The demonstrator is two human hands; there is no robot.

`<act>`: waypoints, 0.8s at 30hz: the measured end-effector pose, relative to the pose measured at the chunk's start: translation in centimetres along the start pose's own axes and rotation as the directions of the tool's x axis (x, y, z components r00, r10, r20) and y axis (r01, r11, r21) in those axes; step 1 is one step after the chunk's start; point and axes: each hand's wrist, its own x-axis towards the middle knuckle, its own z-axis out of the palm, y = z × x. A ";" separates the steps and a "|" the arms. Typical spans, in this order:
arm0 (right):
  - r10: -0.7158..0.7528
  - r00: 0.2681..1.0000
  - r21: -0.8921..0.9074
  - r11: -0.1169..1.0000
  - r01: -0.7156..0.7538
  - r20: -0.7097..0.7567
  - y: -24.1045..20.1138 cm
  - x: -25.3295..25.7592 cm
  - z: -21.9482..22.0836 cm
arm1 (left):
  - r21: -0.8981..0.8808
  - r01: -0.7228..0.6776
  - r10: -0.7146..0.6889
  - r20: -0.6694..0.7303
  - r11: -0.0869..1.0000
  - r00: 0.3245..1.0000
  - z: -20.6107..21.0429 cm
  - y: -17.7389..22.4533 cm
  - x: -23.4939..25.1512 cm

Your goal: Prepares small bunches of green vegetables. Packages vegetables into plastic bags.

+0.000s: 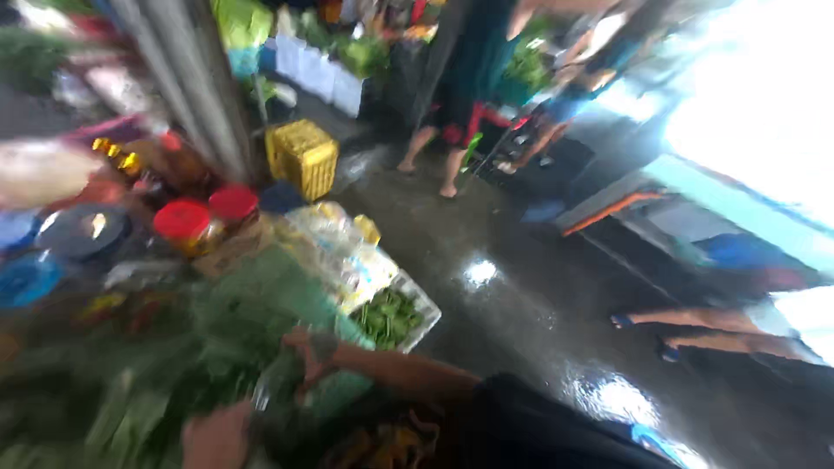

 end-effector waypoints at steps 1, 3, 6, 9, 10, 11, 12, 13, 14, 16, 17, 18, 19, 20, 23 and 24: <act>0.021 1.000 0.001 1.000 -0.021 0.015 -0.8 -0.5 -0.3 | 0.031 0.028 -0.027 -0.032 0.999 0.999 -0.1 0.6 -0.5; 0.089 0.994 -0.012 0.996 -0.088 0.064 -1.1 -0.9 -0.5 | 0.060 0.079 -0.072 -0.112 0.995 0.991 0.4 1.3 -1.8; -0.003 0.989 -0.069 0.998 -0.008 -0.150 -1.0 -1.9 2.8 | 0.045 0.044 -0.010 -0.572 0.998 0.820 6.1 0.0 -3.1; 0.017 0.948 -0.087 0.995 -0.047 -0.317 -1.9 -3.2 5.0 | -0.011 -0.007 -0.004 -0.755 1.000 0.655 8.8 -0.1 -2.8; 0.063 0.941 -0.072 0.993 -0.092 -0.334 -2.2 -3.6 5.5 | -0.070 -0.038 -0.028 -0.747 0.997 0.664 8.9 0.3 -2.8; 0.111 0.937 -0.056 0.989 -0.137 -0.330 -2.6 -3.9 5.7 | -0.151 -0.074 -0.055 -0.708 0.986 0.704 8.6 0.8 -2.9; 0.162 0.939 -0.043 0.982 -0.184 -0.304 -3.1 -3.9 5.4 | -0.228 -0.118 -0.062 -0.656 0.967 0.752 8.0 1.1 -3.0; 0.195 0.940 -0.041 0.976 -0.215 -0.280 -3.4 -3.8 5.1 | -0.285 -0.168 -0.043 -0.607 0.944 0.793 7.4 1.2 -3.2; 0.214 0.941 -0.042 0.972 -0.232 -0.264 -3.6 -3.6 4.9 | -0.336 -0.213 -0.014 -0.562 0.917 0.827 6.8 1.2 -3.4; 0.225 0.937 -0.041 0.969 -0.244 -0.267 -3.8 -3.4 4.8 | -0.484 -0.269 0.013 -0.469 0.832 0.883 5.6 0.8 -3.7; 0.230 0.935 -0.043 0.967 -0.250 -0.269 -3.9 -3.3 4.7 | -0.578 -0.247 -0.015 -0.410 0.778 0.912 4.8 0.8 -3.9; 0.233 0.935 -0.048 0.966 -0.254 -0.267 -3.9 -3.1 4.7 | -0.661 -0.203 -0.079 -0.370 0.722 0.926 4.0 1.0 -3.9; 0.234 0.937 -0.055 0.965 -0.257 -0.260 -3.9 -3.0 4.7 | -0.743 -0.124 -0.165 -0.302 0.657 0.939 3.1 1.2 -3.9; 0.228 0.941 -0.060 0.966 -0.250 -0.250 -3.8 -2.9 4.7 | -0.801 -0.001 -0.262 -0.196 0.598 0.945 2.2 1.3 -3.5; 0.157 0.958 -0.057 0.983 -0.176 -0.241 -3.1 -3.1 4.9 | -0.744 0.314 -0.374 0.093 0.590 0.923 -0.4 0.4 -0.7; 0.113 0.965 -0.049 0.991 -0.128 -0.236 -2.8 -3.2 4.9 | -0.714 0.296 -0.342 0.084 0.634 0.936 -0.6 0.0 0.3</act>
